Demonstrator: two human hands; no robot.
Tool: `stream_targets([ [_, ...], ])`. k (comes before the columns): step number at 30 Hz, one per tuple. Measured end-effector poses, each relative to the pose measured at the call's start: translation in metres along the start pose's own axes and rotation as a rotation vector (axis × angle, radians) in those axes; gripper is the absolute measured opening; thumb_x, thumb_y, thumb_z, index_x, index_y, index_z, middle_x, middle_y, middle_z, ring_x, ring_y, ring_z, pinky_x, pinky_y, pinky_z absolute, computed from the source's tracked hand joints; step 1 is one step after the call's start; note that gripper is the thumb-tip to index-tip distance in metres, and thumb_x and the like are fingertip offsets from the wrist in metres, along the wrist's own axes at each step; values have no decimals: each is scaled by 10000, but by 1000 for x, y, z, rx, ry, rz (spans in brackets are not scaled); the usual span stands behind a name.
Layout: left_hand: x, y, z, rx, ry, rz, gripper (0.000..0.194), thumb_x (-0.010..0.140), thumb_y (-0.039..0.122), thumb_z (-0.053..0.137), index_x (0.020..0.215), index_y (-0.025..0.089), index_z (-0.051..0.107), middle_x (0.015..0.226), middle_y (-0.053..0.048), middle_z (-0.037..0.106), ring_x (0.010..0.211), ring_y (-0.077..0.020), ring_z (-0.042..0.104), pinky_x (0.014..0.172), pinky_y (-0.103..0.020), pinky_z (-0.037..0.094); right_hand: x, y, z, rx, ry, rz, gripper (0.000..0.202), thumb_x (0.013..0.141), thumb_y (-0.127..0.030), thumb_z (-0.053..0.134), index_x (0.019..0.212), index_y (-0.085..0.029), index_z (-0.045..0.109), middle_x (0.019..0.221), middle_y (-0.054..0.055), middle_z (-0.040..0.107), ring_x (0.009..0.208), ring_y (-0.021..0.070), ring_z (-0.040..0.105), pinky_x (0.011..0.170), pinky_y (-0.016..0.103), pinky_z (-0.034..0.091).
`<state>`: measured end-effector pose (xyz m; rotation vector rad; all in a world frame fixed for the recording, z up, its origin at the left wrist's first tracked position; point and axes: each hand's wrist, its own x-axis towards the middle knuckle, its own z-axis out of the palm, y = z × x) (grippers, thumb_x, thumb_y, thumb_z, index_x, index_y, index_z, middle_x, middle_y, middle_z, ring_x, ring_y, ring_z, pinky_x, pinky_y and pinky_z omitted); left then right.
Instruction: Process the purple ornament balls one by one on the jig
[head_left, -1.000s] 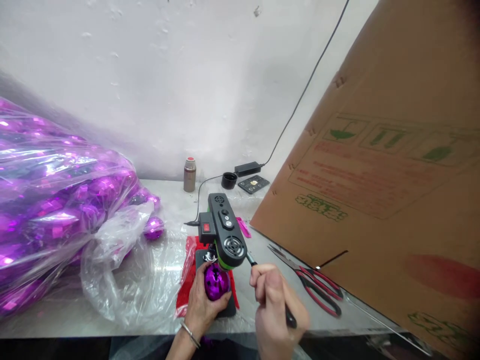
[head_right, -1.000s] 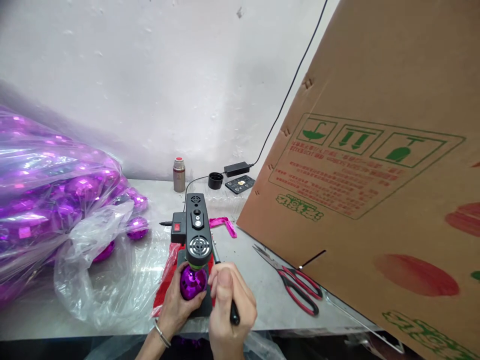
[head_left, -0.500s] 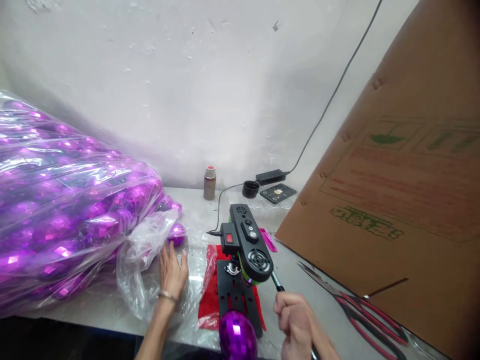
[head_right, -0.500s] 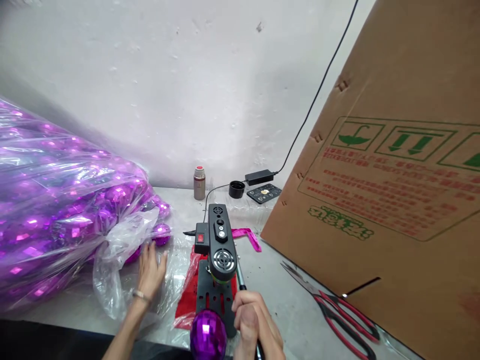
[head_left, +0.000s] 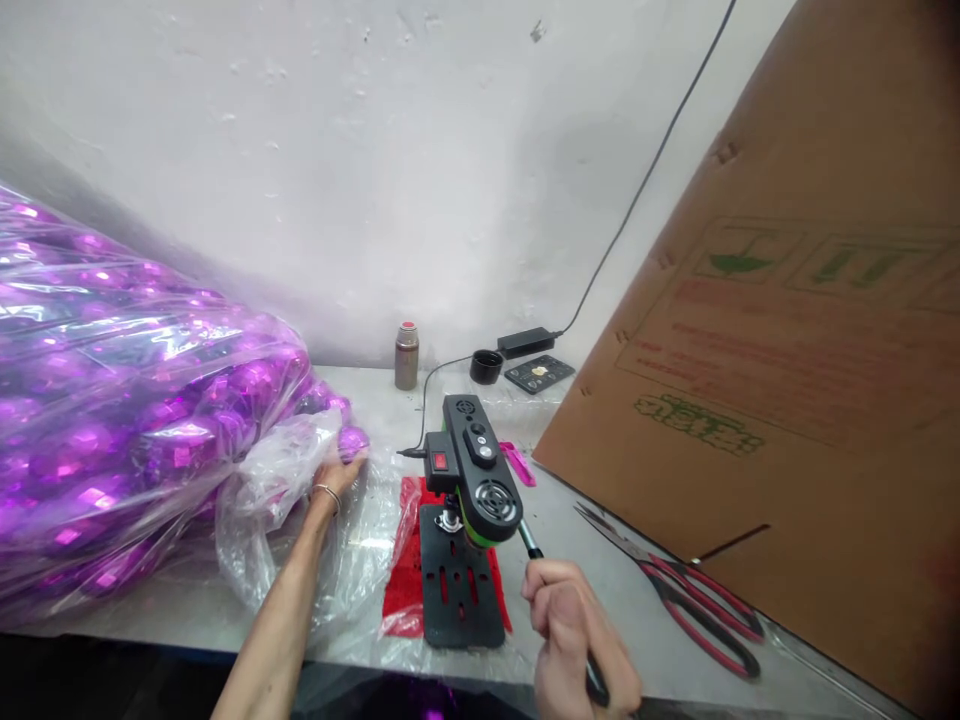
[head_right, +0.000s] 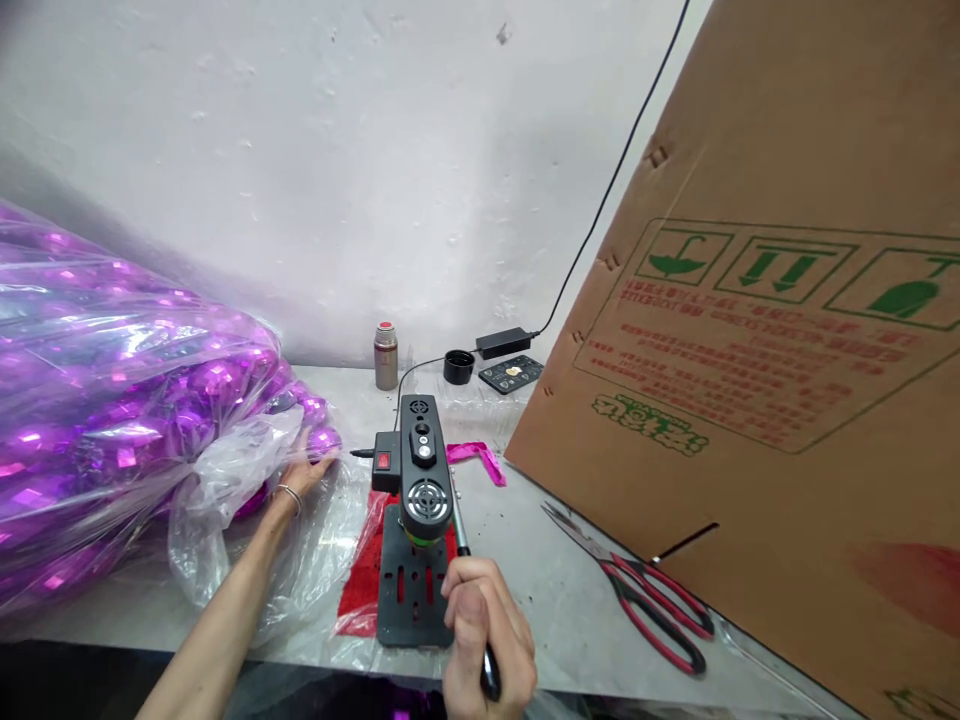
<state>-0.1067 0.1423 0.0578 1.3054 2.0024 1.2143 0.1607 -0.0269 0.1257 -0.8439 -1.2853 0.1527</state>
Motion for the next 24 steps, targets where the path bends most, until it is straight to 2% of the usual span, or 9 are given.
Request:
stream_targets([
  [5,3,10,4,-13,-93,-116,421,901,357,786,1239,167,620,1369,-179,729,1428,-392,612,1203,-462,441,-7,4,-3,4,-24,-14,393,1073,-128,469,691,-221,478,632,-22,499,634,136,577,564,255,421],
  [8,-2,16,6,-53,-97,-200,568,893,321,800,1342,98,531,1419,-223,678,1459,-399,578,1218,-483,429,-8,5,-4,11,-27,-12,367,1068,-116,466,716,-223,479,641,-26,498,642,136,571,567,250,421],
  [10,-14,17,4,-110,-104,-249,676,864,303,824,1408,105,475,1468,-232,642,1460,-381,580,1190,-473,481,-8,4,-4,13,-34,-5,350,1064,-109,467,733,-223,485,647,-26,504,648,135,570,567,247,421],
  [14,-64,12,-9,-302,-202,-334,596,931,361,732,1445,191,484,1493,-199,647,1285,-322,723,963,-421,663,-4,1,-5,11,-54,-1,353,1064,-118,476,727,-222,491,643,-26,512,641,133,568,560,246,417],
  [16,-95,8,-15,-431,-255,-348,551,972,426,671,1452,218,498,1496,-161,664,1258,-297,744,941,-405,684,-2,-1,-5,10,-51,13,362,1069,-126,478,720,-221,489,645,-22,519,636,133,563,556,249,409],
  [18,-123,4,-17,-662,-315,-376,594,960,594,664,1409,219,560,1470,-151,690,1285,-313,731,983,-417,681,2,-4,-4,10,-40,23,369,1073,-129,481,715,-217,489,651,-19,525,632,129,556,557,251,399],
  [21,-153,3,-11,-901,-348,-418,801,861,815,670,1392,220,597,1445,-165,703,1300,-344,719,1011,-448,675,10,-11,-2,7,-34,36,383,1084,-140,484,708,-213,492,651,-19,525,616,118,542,550,248,388],
  [24,-171,4,5,-850,-299,-392,872,824,806,727,1482,276,509,1463,-130,688,1279,-313,729,1012,-443,664,23,-20,1,-5,-43,76,421,1101,-183,486,681,-213,484,628,-22,514,584,111,529,518,244,372],
])
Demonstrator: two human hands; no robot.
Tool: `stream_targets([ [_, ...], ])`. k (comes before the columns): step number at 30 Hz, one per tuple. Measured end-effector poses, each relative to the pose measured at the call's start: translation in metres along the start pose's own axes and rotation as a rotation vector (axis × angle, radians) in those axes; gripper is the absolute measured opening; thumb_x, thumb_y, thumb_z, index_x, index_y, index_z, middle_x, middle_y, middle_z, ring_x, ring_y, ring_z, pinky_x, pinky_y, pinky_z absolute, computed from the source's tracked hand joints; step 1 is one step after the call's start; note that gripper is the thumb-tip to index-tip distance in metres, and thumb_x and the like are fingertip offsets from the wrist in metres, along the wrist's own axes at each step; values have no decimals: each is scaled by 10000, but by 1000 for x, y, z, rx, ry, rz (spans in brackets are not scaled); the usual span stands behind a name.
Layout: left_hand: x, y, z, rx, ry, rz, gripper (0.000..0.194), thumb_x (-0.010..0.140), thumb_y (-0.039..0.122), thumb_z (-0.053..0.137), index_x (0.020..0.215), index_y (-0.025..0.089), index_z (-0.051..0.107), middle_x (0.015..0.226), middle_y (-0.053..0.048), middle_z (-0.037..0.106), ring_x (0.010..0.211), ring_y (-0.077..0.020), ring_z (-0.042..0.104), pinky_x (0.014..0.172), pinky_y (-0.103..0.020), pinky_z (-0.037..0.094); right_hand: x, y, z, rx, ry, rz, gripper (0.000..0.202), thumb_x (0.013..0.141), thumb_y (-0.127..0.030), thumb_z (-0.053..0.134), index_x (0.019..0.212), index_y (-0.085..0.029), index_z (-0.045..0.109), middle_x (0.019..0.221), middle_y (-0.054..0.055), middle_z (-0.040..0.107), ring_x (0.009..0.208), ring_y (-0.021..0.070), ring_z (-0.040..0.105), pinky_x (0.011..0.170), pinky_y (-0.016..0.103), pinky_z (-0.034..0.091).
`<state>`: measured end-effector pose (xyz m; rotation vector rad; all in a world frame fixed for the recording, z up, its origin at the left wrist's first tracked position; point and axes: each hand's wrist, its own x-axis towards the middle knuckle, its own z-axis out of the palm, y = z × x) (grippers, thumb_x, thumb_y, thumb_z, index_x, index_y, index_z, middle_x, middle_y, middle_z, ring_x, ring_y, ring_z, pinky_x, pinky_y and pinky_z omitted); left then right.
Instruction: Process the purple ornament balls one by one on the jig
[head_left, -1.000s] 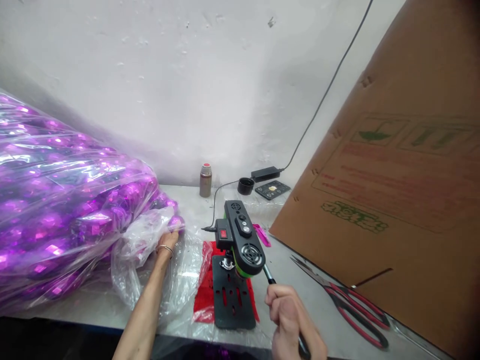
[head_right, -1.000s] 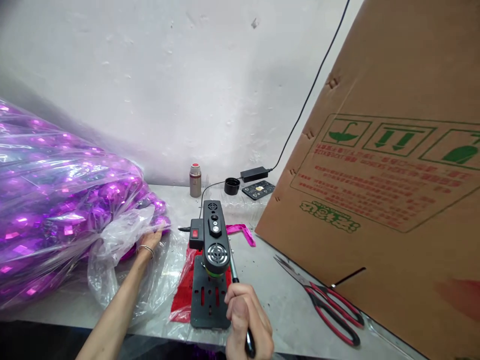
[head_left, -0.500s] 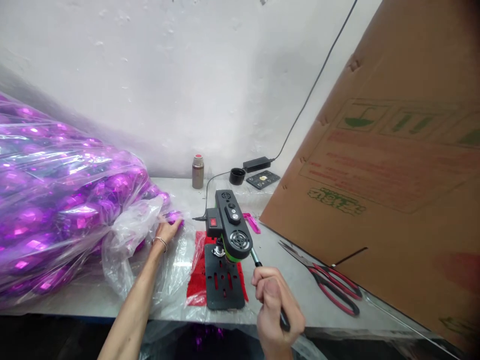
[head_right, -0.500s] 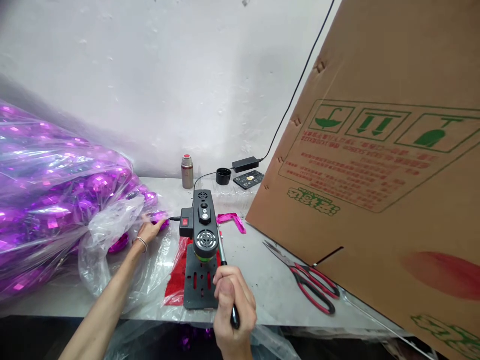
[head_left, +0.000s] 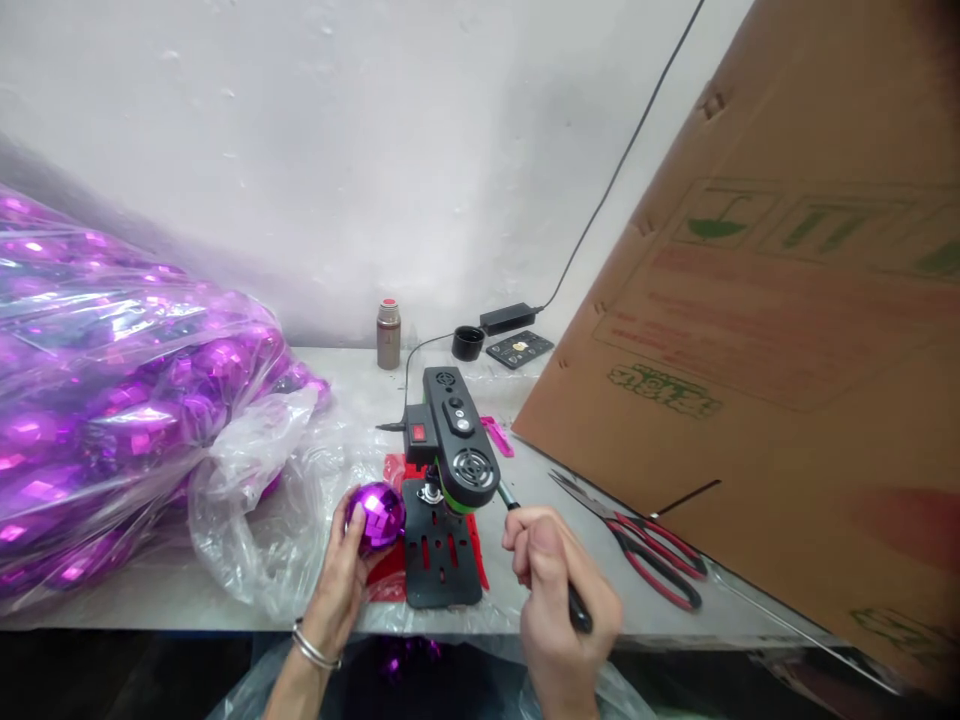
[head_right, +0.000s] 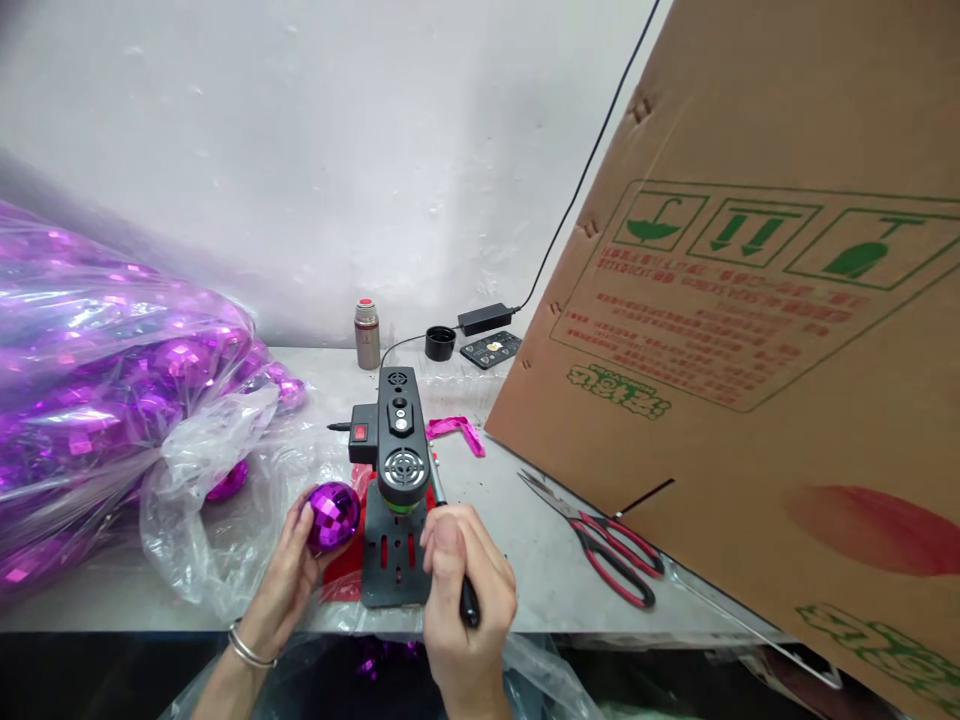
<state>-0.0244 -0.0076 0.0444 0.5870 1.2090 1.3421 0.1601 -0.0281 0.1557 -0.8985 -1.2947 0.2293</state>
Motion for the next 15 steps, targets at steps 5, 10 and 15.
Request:
stream_targets([
  [5,-3,-31,16,206,5,123,904,798,748,790,1474,225,495,1434,-160,687,1330,-339,689,1201,-508,509,10,-11,0,-21,-34,60,440,1109,-221,482,668,-219,479,623,-23,513,558,108,519,498,240,382],
  [10,4,-58,20,394,-20,302,850,831,680,776,1466,188,499,1496,-206,628,1427,-398,600,1250,-604,424,7,-8,-3,-5,-66,53,402,1107,-176,472,707,-221,472,648,-37,501,588,93,521,546,213,416],
  [15,9,-75,21,605,-1,521,770,855,532,788,1492,212,495,1566,-198,572,1500,-415,525,1263,-652,400,4,-5,-5,0,-86,20,373,1109,-155,458,743,-227,471,675,-36,504,626,95,534,581,208,435],
])
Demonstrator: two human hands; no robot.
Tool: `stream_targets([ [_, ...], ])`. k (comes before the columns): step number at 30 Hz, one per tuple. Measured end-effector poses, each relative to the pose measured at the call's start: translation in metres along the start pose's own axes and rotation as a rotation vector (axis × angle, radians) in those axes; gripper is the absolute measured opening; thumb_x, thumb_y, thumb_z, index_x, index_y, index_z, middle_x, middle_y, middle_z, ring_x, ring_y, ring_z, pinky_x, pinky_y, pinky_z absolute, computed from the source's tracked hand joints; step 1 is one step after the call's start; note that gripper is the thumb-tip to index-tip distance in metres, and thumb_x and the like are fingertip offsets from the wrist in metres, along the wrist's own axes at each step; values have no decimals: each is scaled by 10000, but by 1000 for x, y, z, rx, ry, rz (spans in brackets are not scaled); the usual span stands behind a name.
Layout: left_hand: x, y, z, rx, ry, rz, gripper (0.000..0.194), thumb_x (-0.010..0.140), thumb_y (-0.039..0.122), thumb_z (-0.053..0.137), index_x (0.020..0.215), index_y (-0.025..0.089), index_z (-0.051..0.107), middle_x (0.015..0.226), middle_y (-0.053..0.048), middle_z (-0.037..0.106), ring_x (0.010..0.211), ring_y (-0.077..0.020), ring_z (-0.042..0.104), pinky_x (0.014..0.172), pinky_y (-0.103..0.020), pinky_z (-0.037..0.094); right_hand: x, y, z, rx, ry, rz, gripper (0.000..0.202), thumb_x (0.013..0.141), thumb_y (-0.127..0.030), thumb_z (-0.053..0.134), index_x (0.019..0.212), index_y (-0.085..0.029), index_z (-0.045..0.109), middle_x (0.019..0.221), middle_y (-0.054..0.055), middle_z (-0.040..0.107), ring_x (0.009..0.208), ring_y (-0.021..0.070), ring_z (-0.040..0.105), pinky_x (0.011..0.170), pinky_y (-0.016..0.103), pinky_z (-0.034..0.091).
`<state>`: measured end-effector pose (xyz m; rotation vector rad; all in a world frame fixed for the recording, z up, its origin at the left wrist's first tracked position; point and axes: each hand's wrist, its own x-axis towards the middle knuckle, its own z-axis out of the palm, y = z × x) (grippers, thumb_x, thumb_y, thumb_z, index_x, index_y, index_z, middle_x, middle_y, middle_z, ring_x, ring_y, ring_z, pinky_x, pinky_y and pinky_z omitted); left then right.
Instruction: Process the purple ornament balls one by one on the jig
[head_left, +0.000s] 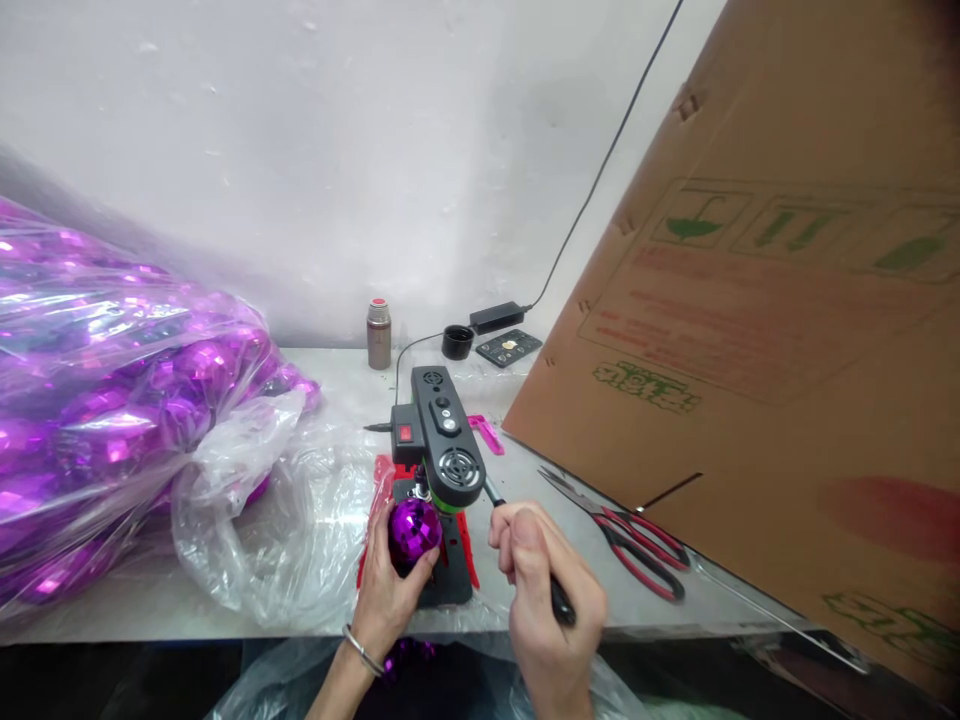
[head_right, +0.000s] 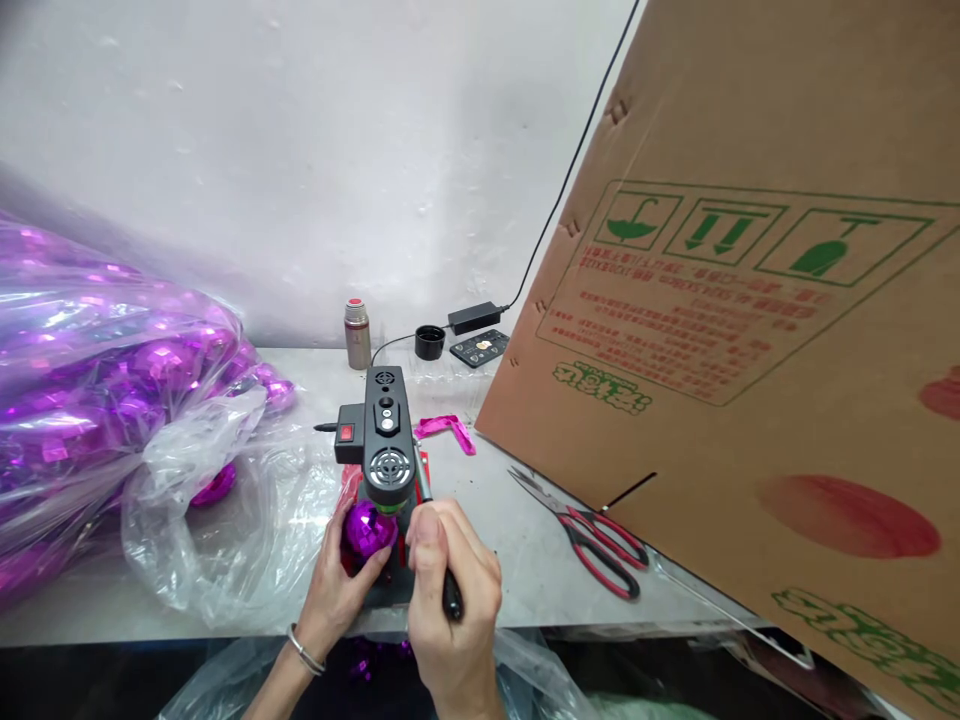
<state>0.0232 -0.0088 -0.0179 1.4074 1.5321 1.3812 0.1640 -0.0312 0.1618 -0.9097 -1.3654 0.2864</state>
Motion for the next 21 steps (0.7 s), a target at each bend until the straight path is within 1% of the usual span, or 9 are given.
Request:
stream_targets([
  [2,-2,-2,2,67,2,98,732,854,475,795,1475,216,506,1539,-194,590,1479,-419,546,1235,-656,438,-1,1,0,1,-2,-5,368,1110,-154,454,750,-227,474,680,-35,504,626,95,529,582,211,435],
  [5,-4,0,5,129,-36,215,681,868,387,783,1465,216,504,1483,-186,622,1424,-412,595,1191,-651,491,-1,1,-1,12,-2,1,372,1110,-154,454,745,-227,465,680,-36,496,624,95,521,577,209,431],
  [7,-5,2,7,147,-68,266,666,877,338,779,1470,221,500,1468,-184,627,1408,-406,607,1185,-647,499,0,1,-1,16,-5,8,377,1112,-160,456,741,-227,459,677,-39,490,621,91,518,575,201,429],
  [9,-6,4,9,150,-87,286,683,872,315,792,1479,228,491,1475,-186,619,1413,-408,601,1184,-649,500,2,-1,-1,10,-9,16,381,1115,-169,457,738,-226,462,673,-44,490,611,85,514,569,193,427],
  [14,-6,2,13,92,-118,239,727,870,318,795,1506,232,455,1535,-195,572,1461,-413,559,1194,-647,493,5,-4,-1,0,-11,39,393,1118,-180,461,727,-225,464,664,-50,479,603,79,510,564,182,425],
  [17,-7,3,14,27,-157,174,751,865,343,799,1518,227,445,1554,-197,562,1476,-407,551,1224,-642,467,5,-4,0,-1,-2,35,396,1116,-177,461,723,-224,464,662,-48,483,599,80,509,562,184,426],
  [21,-7,5,13,-23,-201,79,764,854,372,796,1520,220,453,1559,-196,562,1481,-411,548,1247,-666,433,6,-4,1,-6,1,36,395,1113,-176,462,721,-223,465,657,-47,484,598,82,510,555,185,423],
])
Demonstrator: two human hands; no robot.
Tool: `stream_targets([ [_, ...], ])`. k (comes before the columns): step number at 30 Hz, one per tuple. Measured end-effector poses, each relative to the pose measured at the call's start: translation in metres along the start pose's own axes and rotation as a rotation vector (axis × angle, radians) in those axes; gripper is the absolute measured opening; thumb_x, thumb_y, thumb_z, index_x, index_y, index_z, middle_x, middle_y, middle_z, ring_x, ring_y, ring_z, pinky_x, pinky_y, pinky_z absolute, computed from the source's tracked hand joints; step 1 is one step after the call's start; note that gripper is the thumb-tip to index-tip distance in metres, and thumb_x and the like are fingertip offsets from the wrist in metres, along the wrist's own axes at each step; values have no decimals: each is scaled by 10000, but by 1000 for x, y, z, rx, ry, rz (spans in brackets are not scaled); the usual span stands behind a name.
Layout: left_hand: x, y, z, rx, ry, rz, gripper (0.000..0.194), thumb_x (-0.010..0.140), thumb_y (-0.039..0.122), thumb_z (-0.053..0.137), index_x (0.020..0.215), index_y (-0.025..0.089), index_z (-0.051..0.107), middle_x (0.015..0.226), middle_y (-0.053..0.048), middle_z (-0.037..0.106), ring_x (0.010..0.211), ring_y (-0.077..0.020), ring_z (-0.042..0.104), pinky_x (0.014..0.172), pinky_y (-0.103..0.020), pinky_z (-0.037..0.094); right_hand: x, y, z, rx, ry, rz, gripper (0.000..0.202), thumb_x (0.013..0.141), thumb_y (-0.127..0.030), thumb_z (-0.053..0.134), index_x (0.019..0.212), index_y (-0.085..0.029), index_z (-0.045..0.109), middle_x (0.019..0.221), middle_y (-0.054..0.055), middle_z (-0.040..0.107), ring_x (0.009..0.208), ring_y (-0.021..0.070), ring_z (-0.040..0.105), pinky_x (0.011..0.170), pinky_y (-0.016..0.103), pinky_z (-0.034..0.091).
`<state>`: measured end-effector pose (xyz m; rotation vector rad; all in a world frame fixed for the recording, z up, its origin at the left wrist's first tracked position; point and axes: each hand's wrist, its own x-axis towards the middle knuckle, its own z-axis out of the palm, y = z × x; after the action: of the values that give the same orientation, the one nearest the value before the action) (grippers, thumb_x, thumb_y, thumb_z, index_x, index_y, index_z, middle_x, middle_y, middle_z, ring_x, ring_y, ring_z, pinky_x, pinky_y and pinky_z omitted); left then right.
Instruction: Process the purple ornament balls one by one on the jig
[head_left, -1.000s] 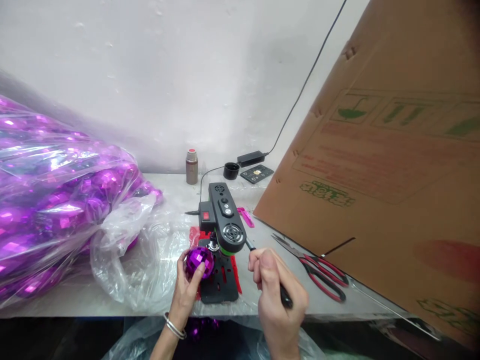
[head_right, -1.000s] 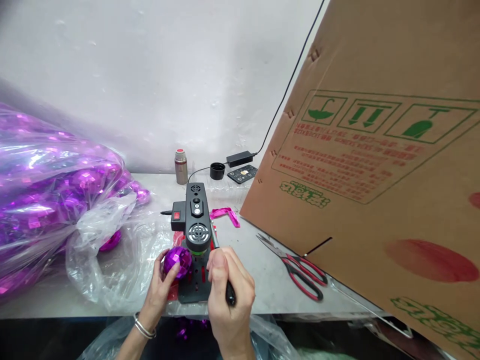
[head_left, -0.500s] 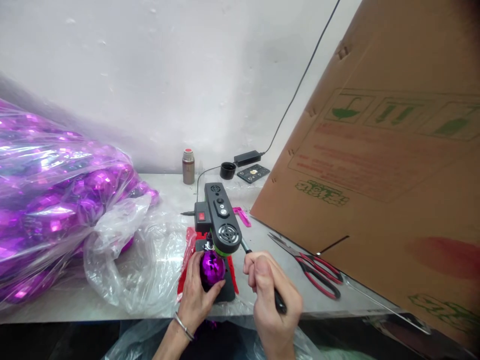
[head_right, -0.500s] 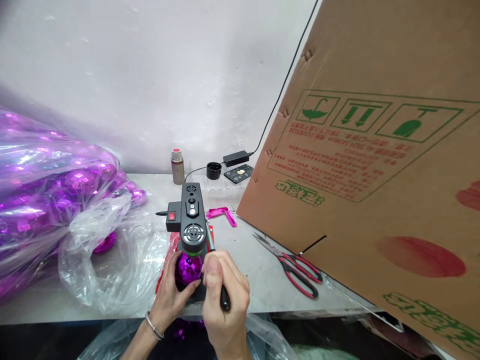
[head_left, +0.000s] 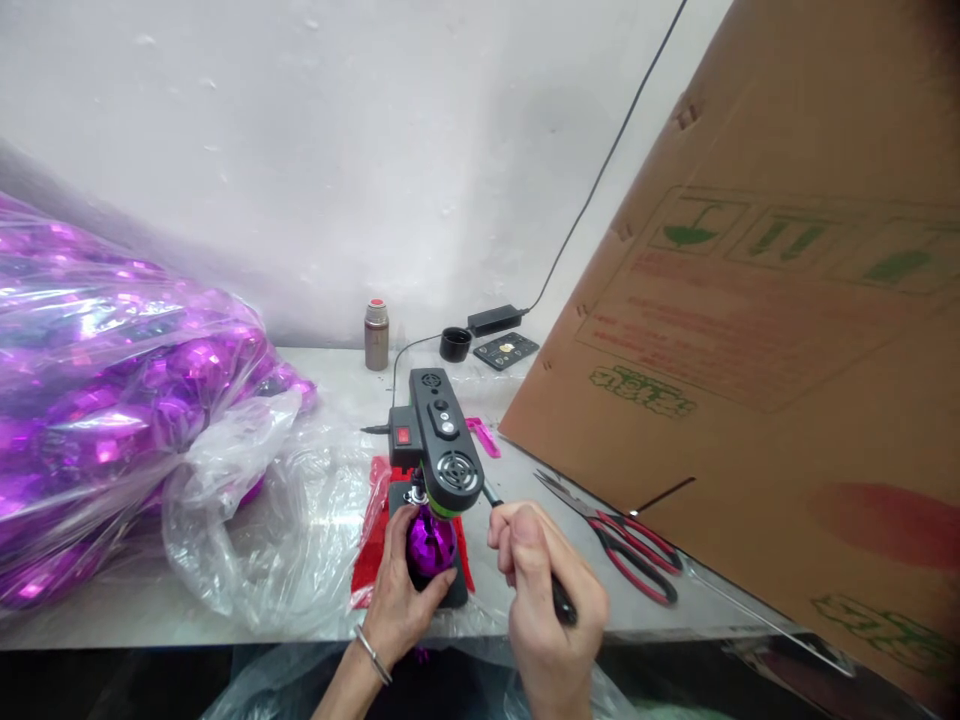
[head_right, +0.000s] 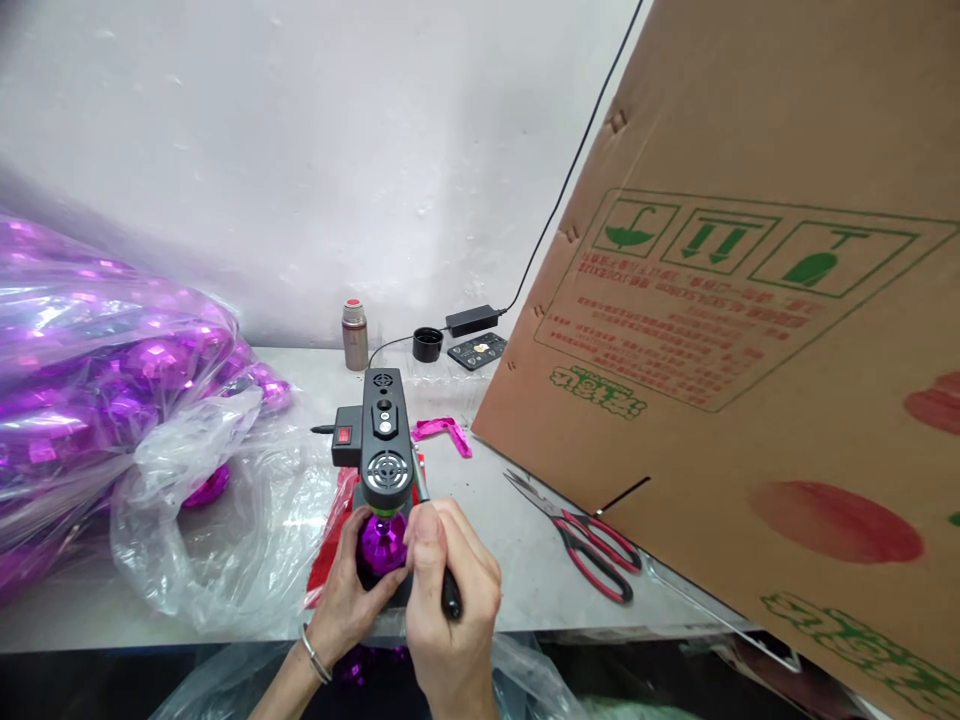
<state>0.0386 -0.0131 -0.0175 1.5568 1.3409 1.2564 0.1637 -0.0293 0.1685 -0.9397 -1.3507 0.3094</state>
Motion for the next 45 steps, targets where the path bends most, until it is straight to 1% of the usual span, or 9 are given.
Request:
stream_targets([
  [9,1,-3,-2,-28,-7,-37,780,815,432,826,1483,192,504,1539,-224,581,1469,-446,558,1239,-693,430,-1,1,0,12,8,-25,399,1113,-169,454,717,-223,464,659,-41,497,597,86,518,545,191,422],
  [14,3,0,-1,-41,-1,-42,785,804,409,832,1487,210,499,1516,-203,601,1443,-423,578,1227,-669,444,-1,1,1,7,23,-8,421,1112,-190,458,692,-221,476,641,-31,492,578,103,513,531,221,420],
  [20,1,-1,0,-57,72,-95,758,807,463,809,1457,219,505,1480,-172,628,1391,-397,626,1192,-626,494,-1,1,1,9,32,-2,434,1111,-185,456,679,-223,468,627,-28,480,571,109,510,529,234,417],
  [24,-1,-8,-4,-46,156,-121,783,826,541,790,1463,212,477,1518,-187,588,1429,-407,590,1203,-631,475,-2,1,1,8,27,-4,417,1112,-177,452,698,-222,474,636,-27,485,581,107,515,539,235,420],
  [28,-1,-14,-9,-27,137,-119,795,828,542,802,1470,213,468,1538,-197,565,1450,-413,569,1216,-643,455,-2,2,2,14,31,-4,396,1109,-159,455,718,-221,481,647,-30,480,592,102,511,549,233,417],
  [32,-2,-17,-11,19,107,-89,793,823,481,826,1477,221,462,1518,-189,591,1427,-403,600,1190,-637,492,-2,1,3,17,39,-16,413,1108,-167,456,699,-220,470,631,-29,471,574,108,508,532,249,406],
  [35,-4,-20,-8,88,95,-2,771,826,424,844,1473,231,472,1511,-185,607,1420,-399,616,1175,-633,519,-2,0,2,10,37,-14,420,1112,-179,454,695,-217,479,624,-28,477,563,107,505,528,250,403],
  [41,-17,-29,-1,207,112,311,658,903,286,778,1479,278,459,1542,-185,581,1419,-386,633,1118,-611,586,-2,-2,1,12,32,-10,406,1109,-165,454,710,-217,502,632,-23,498,570,108,513,529,241,414],
  [45,-26,-35,-2,197,126,355,638,902,256,775,1462,288,472,1536,-187,587,1406,-389,645,1095,-609,602,-3,-1,1,11,38,-7,412,1107,-170,456,701,-217,503,631,-21,508,566,110,515,526,242,415],
])
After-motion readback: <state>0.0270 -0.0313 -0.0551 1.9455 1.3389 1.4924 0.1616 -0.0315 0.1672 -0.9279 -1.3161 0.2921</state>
